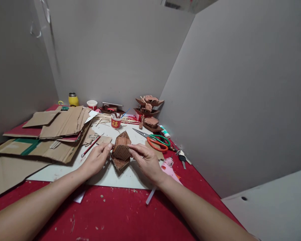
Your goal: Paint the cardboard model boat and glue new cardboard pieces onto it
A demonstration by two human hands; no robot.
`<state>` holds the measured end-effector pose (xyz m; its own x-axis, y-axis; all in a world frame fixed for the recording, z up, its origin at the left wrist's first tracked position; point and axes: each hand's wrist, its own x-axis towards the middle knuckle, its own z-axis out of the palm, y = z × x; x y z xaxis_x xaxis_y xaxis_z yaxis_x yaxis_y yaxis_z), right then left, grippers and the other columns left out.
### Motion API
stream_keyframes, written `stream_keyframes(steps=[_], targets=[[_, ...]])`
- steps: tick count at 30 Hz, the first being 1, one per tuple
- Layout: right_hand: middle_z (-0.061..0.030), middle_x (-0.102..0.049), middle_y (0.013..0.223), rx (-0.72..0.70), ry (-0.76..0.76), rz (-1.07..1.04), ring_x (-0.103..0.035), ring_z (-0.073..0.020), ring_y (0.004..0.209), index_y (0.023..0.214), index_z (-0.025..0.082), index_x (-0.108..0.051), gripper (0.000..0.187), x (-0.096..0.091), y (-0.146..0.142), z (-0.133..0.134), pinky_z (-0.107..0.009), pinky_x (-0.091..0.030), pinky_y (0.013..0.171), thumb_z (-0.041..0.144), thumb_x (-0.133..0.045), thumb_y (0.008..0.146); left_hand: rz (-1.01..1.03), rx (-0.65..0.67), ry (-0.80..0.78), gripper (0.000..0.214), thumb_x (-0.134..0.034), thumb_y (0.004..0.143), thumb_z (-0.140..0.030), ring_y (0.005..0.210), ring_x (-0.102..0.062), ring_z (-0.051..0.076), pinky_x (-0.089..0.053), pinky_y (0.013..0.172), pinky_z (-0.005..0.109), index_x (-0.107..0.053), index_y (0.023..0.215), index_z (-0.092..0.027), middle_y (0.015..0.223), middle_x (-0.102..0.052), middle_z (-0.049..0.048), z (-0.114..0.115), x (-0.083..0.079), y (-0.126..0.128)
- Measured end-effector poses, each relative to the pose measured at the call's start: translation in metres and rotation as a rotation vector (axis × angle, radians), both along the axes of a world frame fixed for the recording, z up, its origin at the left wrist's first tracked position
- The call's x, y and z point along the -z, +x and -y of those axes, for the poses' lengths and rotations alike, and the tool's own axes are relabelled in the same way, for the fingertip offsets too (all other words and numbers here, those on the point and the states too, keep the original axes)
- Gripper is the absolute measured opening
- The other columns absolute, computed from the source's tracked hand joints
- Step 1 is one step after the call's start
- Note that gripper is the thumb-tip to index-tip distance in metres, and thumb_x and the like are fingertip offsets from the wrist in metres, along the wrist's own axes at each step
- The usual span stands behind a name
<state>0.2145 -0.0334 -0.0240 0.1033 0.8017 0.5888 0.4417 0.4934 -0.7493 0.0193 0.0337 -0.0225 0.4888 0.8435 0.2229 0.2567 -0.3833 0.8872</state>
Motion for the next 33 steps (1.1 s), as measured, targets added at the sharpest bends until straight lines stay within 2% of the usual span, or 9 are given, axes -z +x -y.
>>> stream_keyframes(steps=[5, 9, 13, 17, 19, 22, 24, 28, 33], targets=[[-0.0054, -0.071, 0.081, 0.024, -0.012, 0.011, -0.064, -0.0193, 0.076, 0.098, 0.022, -0.076, 0.02, 0.004, 0.001, -0.003, -0.031, -0.051, 0.07, 0.02, -0.062, 0.084, -0.027, 0.011, 0.034, 0.041, -0.04, 0.092, -0.046, 0.061, -0.054, 0.017, -0.042, 0.057, 0.026, -0.067, 0.086, -0.016, 0.077, -0.066, 0.0038, 0.002, -0.002, -0.001], [-0.0058, -0.071, 0.082, 0.019, -0.031, -0.009, -0.064, -0.0199, 0.078, 0.098, 0.022, -0.076, 0.02, 0.005, 0.001, -0.004, -0.033, -0.051, 0.072, 0.021, -0.062, 0.083, -0.025, 0.023, 0.066, 0.042, -0.04, 0.092, -0.045, 0.076, -0.061, 0.021, -0.047, 0.067, 0.029, -0.069, 0.092, -0.015, 0.085, -0.07, 0.0066, 0.003, -0.003, 0.0], [-0.0063, -0.072, 0.089, 0.011, -0.064, -0.082, -0.065, -0.02, 0.081, 0.1, 0.021, -0.074, 0.02, 0.003, 0.0, -0.001, -0.034, -0.052, 0.074, 0.024, -0.063, 0.083, -0.02, 0.009, 0.1, 0.035, -0.049, 0.089, -0.039, 0.09, -0.063, 0.023, -0.048, 0.074, 0.03, -0.069, 0.103, -0.014, 0.1, -0.071, 0.0097, 0.005, -0.006, 0.0], [-0.0048, -0.07, 0.089, -0.008, -0.107, -0.198, -0.066, -0.0178, 0.076, 0.101, 0.02, -0.067, 0.02, -0.003, -0.002, 0.005, -0.031, -0.054, 0.069, 0.031, -0.063, 0.085, -0.003, -0.049, 0.178, 0.031, -0.06, 0.082, -0.036, 0.088, -0.063, 0.022, -0.048, 0.072, 0.028, -0.071, 0.103, -0.016, 0.102, -0.07, 0.0093, 0.012, -0.012, 0.0], [-0.002, -0.068, 0.081, -0.03, -0.136, -0.245, -0.065, -0.0156, 0.068, 0.094, 0.02, -0.063, 0.018, -0.006, -0.002, 0.008, -0.029, -0.055, 0.063, 0.035, -0.064, 0.084, 0.053, -0.014, 0.137, 0.029, -0.062, 0.082, -0.036, 0.085, -0.064, 0.02, -0.049, 0.071, 0.027, -0.071, 0.101, -0.017, 0.098, -0.072, 0.0078, 0.016, -0.015, 0.0], [0.0017, -0.064, 0.07, -0.074, -0.197, -0.282, -0.065, -0.015, 0.062, 0.086, 0.021, -0.057, 0.019, -0.01, -0.002, 0.009, -0.028, -0.055, 0.056, 0.038, -0.064, 0.083, 0.163, 0.125, -0.065, 0.028, -0.062, 0.083, -0.035, 0.083, -0.066, 0.02, -0.051, 0.075, 0.029, -0.071, 0.1, -0.016, 0.09, -0.073, 0.0061, 0.019, -0.018, 0.0], [0.0018, -0.064, 0.068, -0.098, -0.241, -0.274, -0.066, -0.0164, 0.063, 0.083, 0.021, -0.057, 0.019, -0.011, -0.001, 0.009, -0.028, -0.055, 0.056, 0.038, -0.065, 0.081, 0.197, 0.142, -0.113, 0.027, -0.063, 0.082, -0.034, 0.082, -0.067, 0.02, -0.051, 0.076, 0.03, -0.07, 0.1, -0.015, 0.086, -0.073, 0.0054, 0.019, -0.018, -0.001], [-0.0021, -0.068, 0.076, -0.075, -0.281, -0.186, -0.065, -0.0176, 0.07, 0.079, 0.019, -0.065, 0.014, -0.01, 0.004, 0.006, -0.031, -0.053, 0.065, 0.032, -0.069, 0.076, 0.137, 0.015, 0.04, 0.024, -0.063, 0.082, -0.03, 0.077, -0.065, 0.019, -0.05, 0.072, 0.029, -0.068, 0.1, -0.015, 0.083, -0.071, 0.0046, 0.013, -0.013, -0.003], [-0.003, -0.067, 0.075, 0.014, -0.254, -0.059, -0.061, -0.0192, 0.075, 0.075, 0.019, -0.071, 0.008, -0.005, 0.009, 0.004, -0.034, -0.047, 0.073, 0.026, -0.067, 0.074, 0.045, -0.062, 0.208, 0.028, -0.056, 0.086, -0.029, 0.094, -0.064, 0.02, -0.048, 0.081, 0.03, -0.067, 0.109, -0.017, 0.104, -0.071, 0.0075, 0.009, -0.008, -0.003]])
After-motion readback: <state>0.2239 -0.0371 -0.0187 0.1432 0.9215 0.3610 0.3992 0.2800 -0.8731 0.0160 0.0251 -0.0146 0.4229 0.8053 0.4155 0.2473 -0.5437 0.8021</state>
